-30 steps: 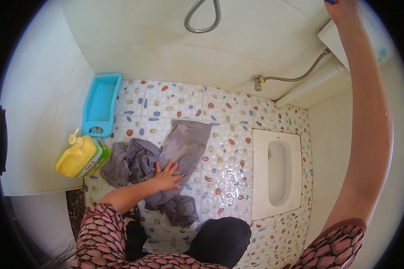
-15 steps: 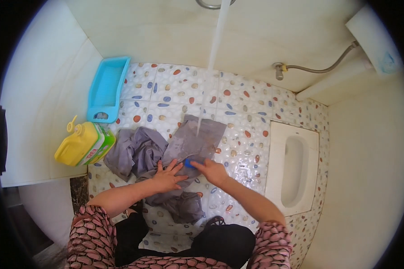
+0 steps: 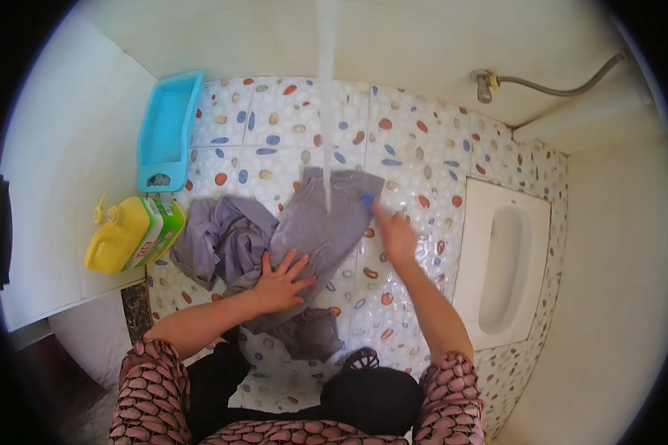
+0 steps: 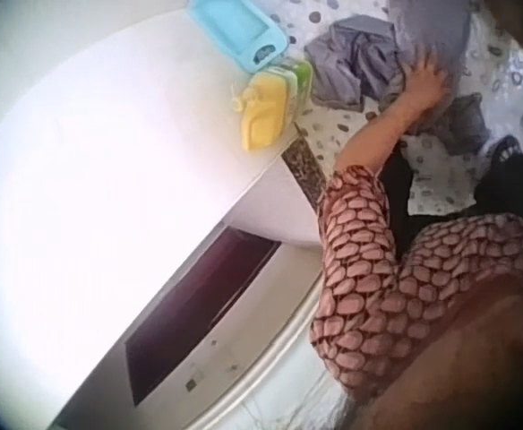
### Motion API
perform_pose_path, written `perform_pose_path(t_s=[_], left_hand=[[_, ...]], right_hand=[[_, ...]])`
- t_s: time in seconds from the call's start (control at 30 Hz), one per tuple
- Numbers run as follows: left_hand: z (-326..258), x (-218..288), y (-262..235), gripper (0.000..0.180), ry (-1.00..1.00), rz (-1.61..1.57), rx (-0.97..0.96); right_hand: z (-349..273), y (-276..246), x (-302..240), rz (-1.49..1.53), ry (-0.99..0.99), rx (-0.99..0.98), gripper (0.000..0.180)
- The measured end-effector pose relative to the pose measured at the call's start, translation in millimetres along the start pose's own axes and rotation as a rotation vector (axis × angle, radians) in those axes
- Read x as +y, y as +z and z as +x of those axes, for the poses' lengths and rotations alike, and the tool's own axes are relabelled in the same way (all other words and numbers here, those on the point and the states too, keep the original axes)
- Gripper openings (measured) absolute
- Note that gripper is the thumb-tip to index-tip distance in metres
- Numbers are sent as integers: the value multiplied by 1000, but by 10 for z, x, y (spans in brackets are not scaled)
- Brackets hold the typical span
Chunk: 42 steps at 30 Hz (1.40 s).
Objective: The person washes pants on the floor by wetting them with water, applying detergent from a bottle, scrubbing them with a brush, and rubbing them by hand.
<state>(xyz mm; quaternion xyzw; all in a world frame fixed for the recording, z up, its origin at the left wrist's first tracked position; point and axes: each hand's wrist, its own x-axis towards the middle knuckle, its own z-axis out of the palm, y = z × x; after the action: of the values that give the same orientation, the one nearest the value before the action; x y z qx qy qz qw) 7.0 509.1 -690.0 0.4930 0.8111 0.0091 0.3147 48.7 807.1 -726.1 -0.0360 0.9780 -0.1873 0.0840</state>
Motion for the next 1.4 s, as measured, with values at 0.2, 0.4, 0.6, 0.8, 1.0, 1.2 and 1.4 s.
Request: perform_pose_path(t_s=[0.2, 0.4, 0.6, 0.8, 1.0, 1.2, 1.4], left_hand=[[-80, -66, -158, 58, -16, -54, -120], [39, 5, -117, 59, 13, -23, -104], [-24, -63, -61, 63, -21, -44, -157], [7, -49, 61, 63, -10, 39, 47], [53, -23, 66, 62, -1, -11, 5], [13, -50, -93, 62, -19, -1, 11], [107, -31, 53, 61, 34, -1, 98]], right_hand=[[-8, 104, -316, 183, 173, -392, 35], [473, -257, 46, 195, 473, 17, 33], [662, -153, -725, -54, -198, -187, 39], [1136, -103, -611, 149, 119, 85, 30], [1298, -90, -631, 231, 223, 32, 43], [1242, -150, -813, 76, -134, 79, 33], [1381, -269, -612, 480, 289, -69, 31]])
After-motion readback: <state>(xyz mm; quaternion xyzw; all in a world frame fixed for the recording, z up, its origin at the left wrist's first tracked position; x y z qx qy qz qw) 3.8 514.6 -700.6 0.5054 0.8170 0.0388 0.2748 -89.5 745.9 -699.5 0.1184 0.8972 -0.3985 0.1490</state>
